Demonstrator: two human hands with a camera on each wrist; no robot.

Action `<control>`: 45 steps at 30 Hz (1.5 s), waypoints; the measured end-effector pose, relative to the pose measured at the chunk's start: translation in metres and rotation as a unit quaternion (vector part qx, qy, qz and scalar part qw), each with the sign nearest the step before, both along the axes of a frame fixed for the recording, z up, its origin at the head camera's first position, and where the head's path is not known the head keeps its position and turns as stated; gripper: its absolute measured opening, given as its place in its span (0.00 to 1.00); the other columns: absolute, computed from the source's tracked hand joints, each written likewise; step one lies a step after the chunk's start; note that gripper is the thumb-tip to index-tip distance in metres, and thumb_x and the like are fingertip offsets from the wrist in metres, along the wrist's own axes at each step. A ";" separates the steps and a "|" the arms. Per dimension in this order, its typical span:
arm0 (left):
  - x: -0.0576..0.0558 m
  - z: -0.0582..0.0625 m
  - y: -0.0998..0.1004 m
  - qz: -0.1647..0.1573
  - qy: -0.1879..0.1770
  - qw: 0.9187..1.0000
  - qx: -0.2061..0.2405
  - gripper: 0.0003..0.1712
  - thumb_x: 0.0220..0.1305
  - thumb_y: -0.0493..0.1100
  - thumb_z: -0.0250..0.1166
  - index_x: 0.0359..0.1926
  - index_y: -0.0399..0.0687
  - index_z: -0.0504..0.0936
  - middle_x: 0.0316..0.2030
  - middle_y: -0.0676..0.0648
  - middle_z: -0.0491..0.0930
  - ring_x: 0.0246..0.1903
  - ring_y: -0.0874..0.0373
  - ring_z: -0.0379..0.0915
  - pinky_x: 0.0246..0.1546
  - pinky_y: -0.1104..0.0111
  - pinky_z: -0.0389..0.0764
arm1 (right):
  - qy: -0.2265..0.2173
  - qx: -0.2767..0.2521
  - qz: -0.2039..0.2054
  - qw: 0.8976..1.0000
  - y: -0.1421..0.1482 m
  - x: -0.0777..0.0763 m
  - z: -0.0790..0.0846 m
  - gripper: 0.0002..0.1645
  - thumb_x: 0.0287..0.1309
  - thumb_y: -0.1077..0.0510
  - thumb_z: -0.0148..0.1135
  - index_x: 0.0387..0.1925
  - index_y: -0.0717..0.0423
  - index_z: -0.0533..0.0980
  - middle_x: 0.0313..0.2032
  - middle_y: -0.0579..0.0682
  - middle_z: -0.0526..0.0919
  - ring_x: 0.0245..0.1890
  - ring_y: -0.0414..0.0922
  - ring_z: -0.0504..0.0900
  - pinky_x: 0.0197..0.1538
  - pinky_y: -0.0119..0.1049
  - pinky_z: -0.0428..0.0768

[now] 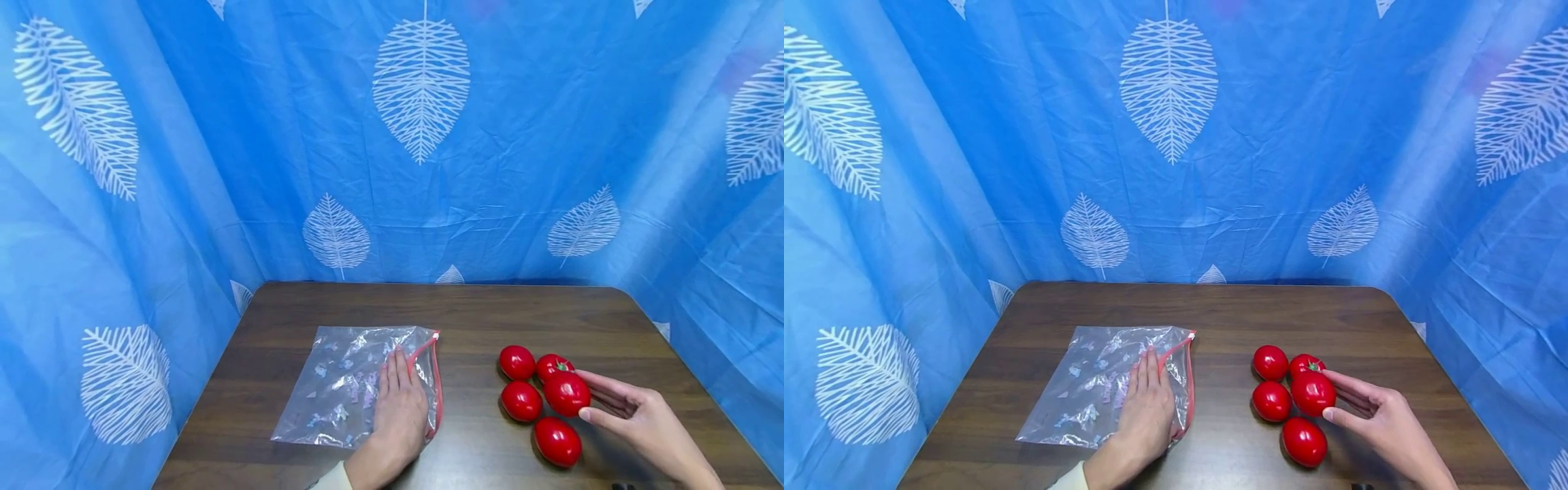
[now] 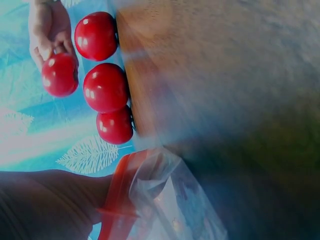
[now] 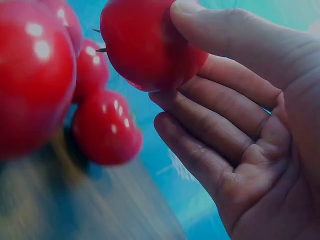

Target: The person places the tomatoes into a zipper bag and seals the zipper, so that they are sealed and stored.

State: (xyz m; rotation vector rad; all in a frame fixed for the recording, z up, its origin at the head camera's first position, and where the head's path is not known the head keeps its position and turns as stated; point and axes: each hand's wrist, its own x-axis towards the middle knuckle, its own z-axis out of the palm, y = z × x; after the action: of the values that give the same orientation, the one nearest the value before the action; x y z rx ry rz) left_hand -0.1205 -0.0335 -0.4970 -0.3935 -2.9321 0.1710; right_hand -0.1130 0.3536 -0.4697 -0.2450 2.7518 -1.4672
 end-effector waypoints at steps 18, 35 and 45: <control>0.000 0.001 0.000 0.004 -0.013 1.000 0.005 0.57 0.48 0.48 0.85 0.76 0.28 0.72 0.79 0.22 0.62 0.80 0.31 0.64 0.80 0.48 0.68 | 0.000 -0.044 0.079 0.996 -0.065 -0.033 0.010 0.36 0.65 0.55 0.80 0.72 0.55 0.80 0.65 0.56 0.87 0.57 0.31 0.89 0.54 0.28 0.87; -0.002 0.001 0.001 0.004 -0.019 1.000 0.017 0.59 0.47 0.51 0.87 0.75 0.28 0.72 0.79 0.23 0.63 0.79 0.31 0.64 0.79 0.45 0.70 | 0.013 -0.055 0.110 0.992 -0.128 -0.063 0.020 0.38 0.62 0.52 0.82 0.72 0.51 0.80 0.66 0.57 0.86 0.59 0.50 0.91 0.55 0.31 0.88; -0.004 0.002 0.002 0.008 -0.039 0.999 0.015 0.57 0.48 0.48 0.87 0.76 0.29 0.72 0.80 0.24 0.62 0.80 0.30 0.62 0.79 0.44 0.69 | -0.007 -0.087 0.154 0.984 -0.152 -0.073 0.009 0.37 0.63 0.53 0.81 0.72 0.51 0.79 0.68 0.58 0.85 0.65 0.56 0.88 0.60 0.38 0.88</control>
State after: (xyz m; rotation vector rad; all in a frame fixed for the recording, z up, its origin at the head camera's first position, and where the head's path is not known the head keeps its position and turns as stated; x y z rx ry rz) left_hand -0.1246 -0.0318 -0.4952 -0.3812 -3.0106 0.1148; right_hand -0.1860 0.2017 -0.4605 -0.6287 2.4350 -1.6095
